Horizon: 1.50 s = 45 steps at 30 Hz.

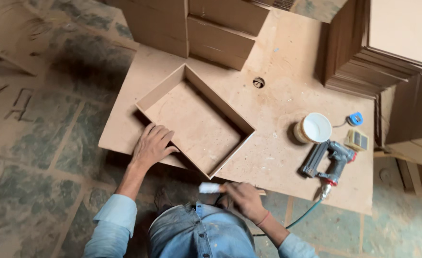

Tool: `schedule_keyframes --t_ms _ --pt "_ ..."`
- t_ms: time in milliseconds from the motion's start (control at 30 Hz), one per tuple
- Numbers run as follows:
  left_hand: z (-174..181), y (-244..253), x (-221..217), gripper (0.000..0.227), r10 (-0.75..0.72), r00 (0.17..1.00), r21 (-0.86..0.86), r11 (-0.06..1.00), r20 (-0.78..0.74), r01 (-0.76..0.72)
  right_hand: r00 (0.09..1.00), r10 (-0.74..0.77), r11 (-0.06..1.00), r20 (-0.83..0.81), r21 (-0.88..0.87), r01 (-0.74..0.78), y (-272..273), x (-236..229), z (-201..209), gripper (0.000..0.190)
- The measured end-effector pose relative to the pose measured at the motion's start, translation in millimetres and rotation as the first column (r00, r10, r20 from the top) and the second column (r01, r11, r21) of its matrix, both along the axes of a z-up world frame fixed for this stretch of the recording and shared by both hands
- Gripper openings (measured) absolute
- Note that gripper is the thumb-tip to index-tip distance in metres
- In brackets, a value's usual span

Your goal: The person applies glue to the edges of a cardboard box frame, places a flat cardboard sheet on top, and secures it using a pneumatic nail gun. The process is repeated for multiple boxes.

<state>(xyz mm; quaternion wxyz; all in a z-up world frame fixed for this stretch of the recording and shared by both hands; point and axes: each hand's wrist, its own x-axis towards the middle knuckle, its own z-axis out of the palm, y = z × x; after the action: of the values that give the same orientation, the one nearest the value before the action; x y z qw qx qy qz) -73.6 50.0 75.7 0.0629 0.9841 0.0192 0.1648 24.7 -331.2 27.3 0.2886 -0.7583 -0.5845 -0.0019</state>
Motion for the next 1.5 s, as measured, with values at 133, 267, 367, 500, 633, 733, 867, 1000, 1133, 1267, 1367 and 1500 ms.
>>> schedule_keyframes --t_ms 133,267,367,500,633,733,867,1000,1133,1267,1367,1500 --pt "-22 -39 15 0.047 -0.107 0.982 0.143 0.986 0.153 0.085 0.656 -0.602 0.721 -0.455 0.044 0.692 -1 -26 18 0.027" --pt "-28 -100 18 0.037 -0.136 0.966 -0.054 0.987 0.220 0.151 0.627 -0.661 0.643 -0.412 0.120 0.757 -5 -28 23 0.035" --pt "-19 -99 10 0.034 -0.155 0.957 -0.105 0.977 0.245 0.185 0.518 -0.792 0.546 -0.323 0.007 0.838 -2 -32 9 0.036" --pt "8 -51 -3 0.022 -0.113 0.927 -0.160 0.971 0.357 0.180 0.635 -0.770 0.634 -0.064 0.044 0.772 21 -62 -16 0.055" --pt "21 8 -17 0.022 -0.057 0.955 -0.170 0.979 0.292 0.110 0.804 -0.580 0.813 0.133 0.041 0.580 28 -77 -26 0.060" --pt "22 46 -23 0.028 -0.054 0.982 -0.212 0.973 0.180 0.093 0.449 -0.894 0.447 -0.001 0.093 0.890 29 -69 -21 0.062" --pt "24 80 -22 0.050 -0.160 0.987 -0.181 0.971 -0.026 0.153 0.593 -0.798 0.597 0.107 0.006 0.802 65 -97 -15 0.063" --pt "33 93 -7 0.069 -0.226 0.932 -0.104 0.973 -0.283 0.205 0.803 -0.583 0.811 0.121 0.029 0.584 112 -132 -5 0.071" --pt "31 90 3 0.088 -0.295 0.838 -0.048 0.950 -0.460 0.308 0.600 -0.800 0.598 0.002 0.087 0.797 122 -122 16 0.071" --pt "24 93 15 0.085 -0.373 0.854 0.014 0.914 -0.362 0.405 0.819 -0.565 0.824 0.098 0.021 0.565 171 -152 23 0.071" --pt "18 101 19 0.066 -0.406 0.836 -0.012 0.902 -0.369 0.432 0.931 -0.366 0.930 0.004 -0.034 0.365 187 -170 27 0.073" --pt "4 91 10 0.048 -0.386 0.900 0.036 0.915 -0.202 0.401 0.785 -0.478 0.850 -0.393 0.018 0.527 150 -138 38 0.059"
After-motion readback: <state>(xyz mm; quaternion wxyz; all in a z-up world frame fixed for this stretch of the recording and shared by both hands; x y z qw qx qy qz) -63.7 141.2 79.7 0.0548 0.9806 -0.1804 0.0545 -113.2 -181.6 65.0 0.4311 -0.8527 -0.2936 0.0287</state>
